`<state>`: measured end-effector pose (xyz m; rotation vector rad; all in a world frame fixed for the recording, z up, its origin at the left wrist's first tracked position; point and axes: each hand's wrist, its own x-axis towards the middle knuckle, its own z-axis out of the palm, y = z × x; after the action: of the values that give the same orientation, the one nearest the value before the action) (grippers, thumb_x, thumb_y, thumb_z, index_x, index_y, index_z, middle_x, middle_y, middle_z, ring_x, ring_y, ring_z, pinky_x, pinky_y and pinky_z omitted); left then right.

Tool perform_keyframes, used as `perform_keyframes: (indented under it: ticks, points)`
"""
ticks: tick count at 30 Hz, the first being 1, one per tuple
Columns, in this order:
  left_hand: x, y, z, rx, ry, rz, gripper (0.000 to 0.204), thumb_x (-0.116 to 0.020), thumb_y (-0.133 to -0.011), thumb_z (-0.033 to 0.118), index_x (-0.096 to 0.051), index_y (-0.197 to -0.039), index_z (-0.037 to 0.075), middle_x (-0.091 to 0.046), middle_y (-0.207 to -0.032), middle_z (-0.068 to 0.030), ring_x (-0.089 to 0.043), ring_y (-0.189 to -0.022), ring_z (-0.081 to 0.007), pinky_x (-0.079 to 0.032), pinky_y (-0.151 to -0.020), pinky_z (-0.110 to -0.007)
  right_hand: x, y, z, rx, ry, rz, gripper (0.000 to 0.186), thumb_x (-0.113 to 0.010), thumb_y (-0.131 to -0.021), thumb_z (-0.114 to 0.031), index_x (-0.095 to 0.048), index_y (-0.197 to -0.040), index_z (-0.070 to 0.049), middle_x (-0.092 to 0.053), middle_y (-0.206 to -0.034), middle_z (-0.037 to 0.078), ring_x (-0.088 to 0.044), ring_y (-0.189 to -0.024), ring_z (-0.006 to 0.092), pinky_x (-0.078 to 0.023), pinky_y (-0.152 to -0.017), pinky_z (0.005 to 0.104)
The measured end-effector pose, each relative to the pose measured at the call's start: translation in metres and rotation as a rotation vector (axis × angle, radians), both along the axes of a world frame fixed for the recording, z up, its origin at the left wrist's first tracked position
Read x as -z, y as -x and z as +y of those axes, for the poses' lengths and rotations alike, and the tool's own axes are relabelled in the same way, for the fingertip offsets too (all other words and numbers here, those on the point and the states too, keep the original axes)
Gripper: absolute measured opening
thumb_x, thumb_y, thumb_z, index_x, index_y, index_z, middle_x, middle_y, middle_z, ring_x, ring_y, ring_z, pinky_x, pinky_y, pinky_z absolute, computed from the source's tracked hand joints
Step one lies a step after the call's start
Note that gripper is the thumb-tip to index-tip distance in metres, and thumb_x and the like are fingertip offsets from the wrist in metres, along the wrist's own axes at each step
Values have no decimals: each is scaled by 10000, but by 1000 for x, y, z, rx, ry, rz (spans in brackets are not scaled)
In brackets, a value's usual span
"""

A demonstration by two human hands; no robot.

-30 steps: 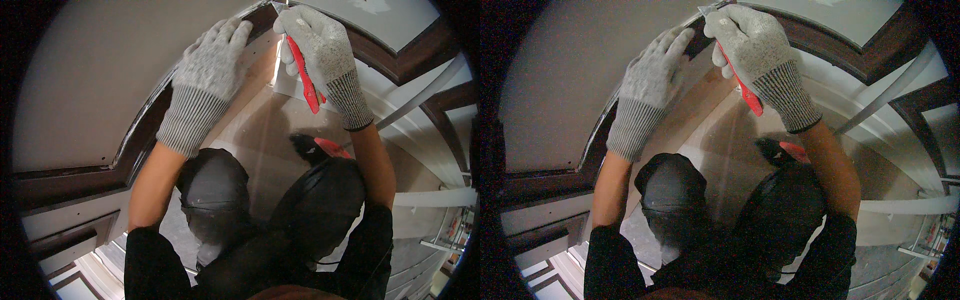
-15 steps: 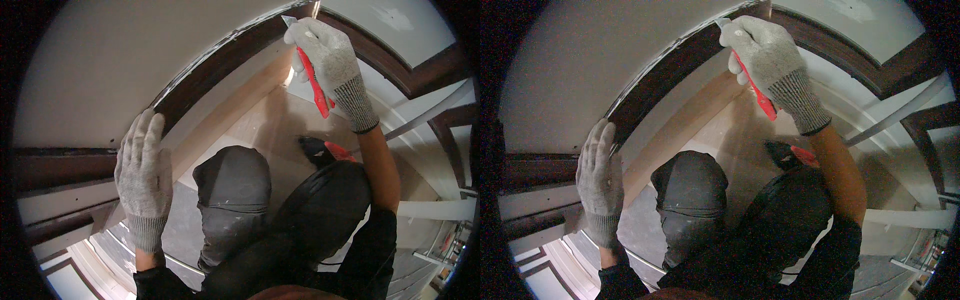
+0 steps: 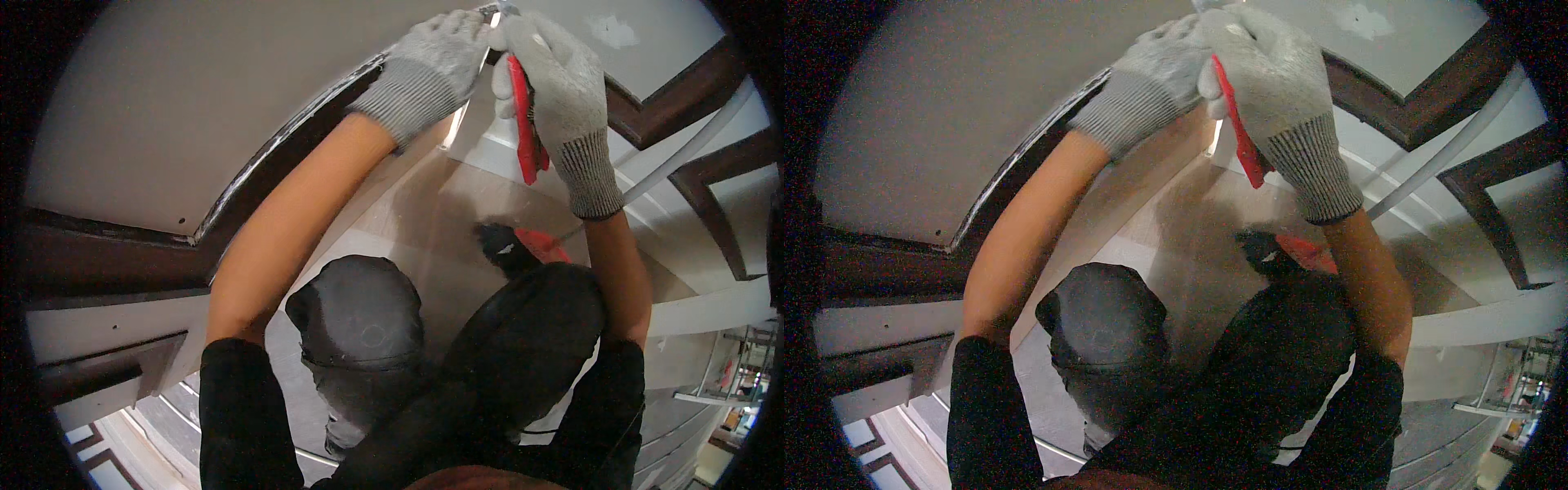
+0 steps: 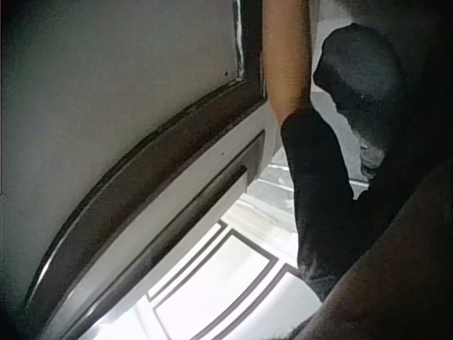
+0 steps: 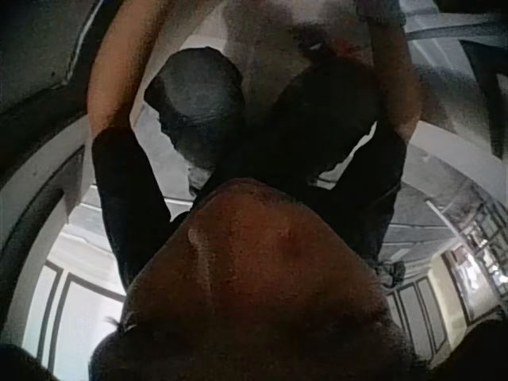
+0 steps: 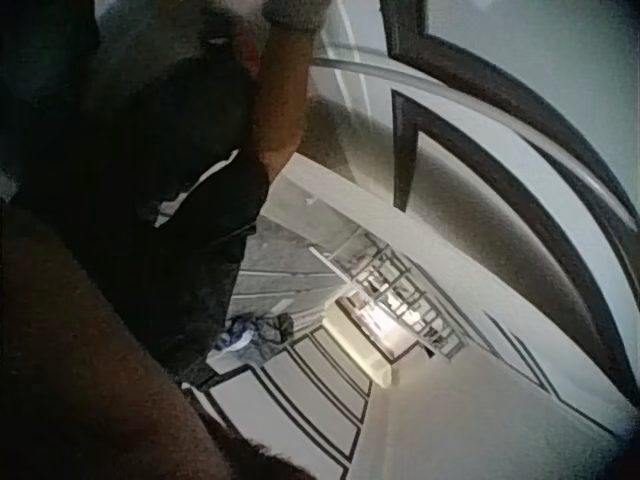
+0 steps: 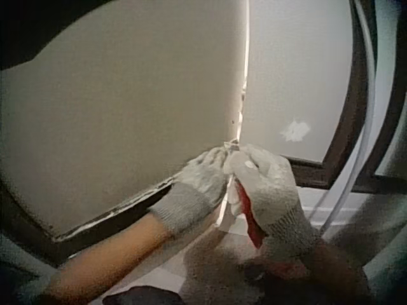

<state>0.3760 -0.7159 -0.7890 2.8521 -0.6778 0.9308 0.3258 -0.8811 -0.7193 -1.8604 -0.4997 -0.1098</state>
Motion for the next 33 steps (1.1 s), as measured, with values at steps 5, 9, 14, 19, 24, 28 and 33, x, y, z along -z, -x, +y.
perform_keyframes:
  ticks: [5, 9, 14, 19, 24, 28, 33]
  points:
    - [4, -6, -25, -201, -64, -10, 391, -528, -992, 246, -572, -1307, 18, -593, -1328, -173, -561, -1260, -298, -453, -1076, -414, 4, -3, -8, -6, -41, -15, 349, -543, -1033, -338, -672, -1056, -14, -620, -669, 42, -575, -533, 122, -456, -489, 264]
    - [0, 31, -17, -297, 21, 83, 425, -549, -982, 251, -539, -1332, 9, -605, -1315, -187, -582, -1257, -293, -481, -1052, -424, 9, -8, -15, -14, 8, -6, 357, -554, -998, -344, -716, -1047, -29, -646, -699, 57, -619, -592, 135, -519, -542, 288]
    - [-6, 75, 2, -252, -6, -74, 349, -587, -962, 224, -571, -1235, 7, -643, -1191, -165, -636, -1147, -283, -529, -969, -397, 15, -9, -19, -75, -61, 64, 321, -556, -1001, -327, -699, -1024, -40, -634, -695, 50, -600, -579, 126, -510, -538, 282]
    - [-12, 110, 14, -309, -74, -4, 476, -630, -939, 241, -533, -1351, 22, -615, -1321, -138, -588, -1265, -279, -490, -1044, -434, 20, -9, -25, -125, -50, -43, 307, -561, -1001, -314, -695, -1032, -40, -624, -693, 46, -593, -574, 123, -504, -536, 279]
    - [-15, 151, 30, -355, -42, 60, 508, -627, -955, 247, -514, -1413, 58, -586, -1396, -142, -554, -1322, -299, -461, -1083, -458, 20, -10, -32, -108, 74, -79, 271, -582, -980, -277, -693, -1011, -31, -609, -686, 32, -576, -557, 110, -489, -529, 273]
    - [-17, 205, 51, -387, 44, 98, 483, -627, -933, 131, -534, -1401, 51, -598, -1375, -150, -573, -1271, -344, -478, -1046, -460, 20, -4, -26, -134, 37, 1, 264, -580, -978, -268, -684, -990, -25, -593, -667, 24, -553, -530, 111, -446, -496, 278]
    - [-17, 289, 79, -466, 123, 242, 437, -637, -958, 184, -592, -1368, 40, -641, -1317, -163, -627, -1224, -299, -497, -1025, -435, 21, -1, -13, -66, 164, 143, 301, -481, -1059, -274, -664, -986, -47, -560, -640, 12, -534, -547, 92, -433, -518, 261]
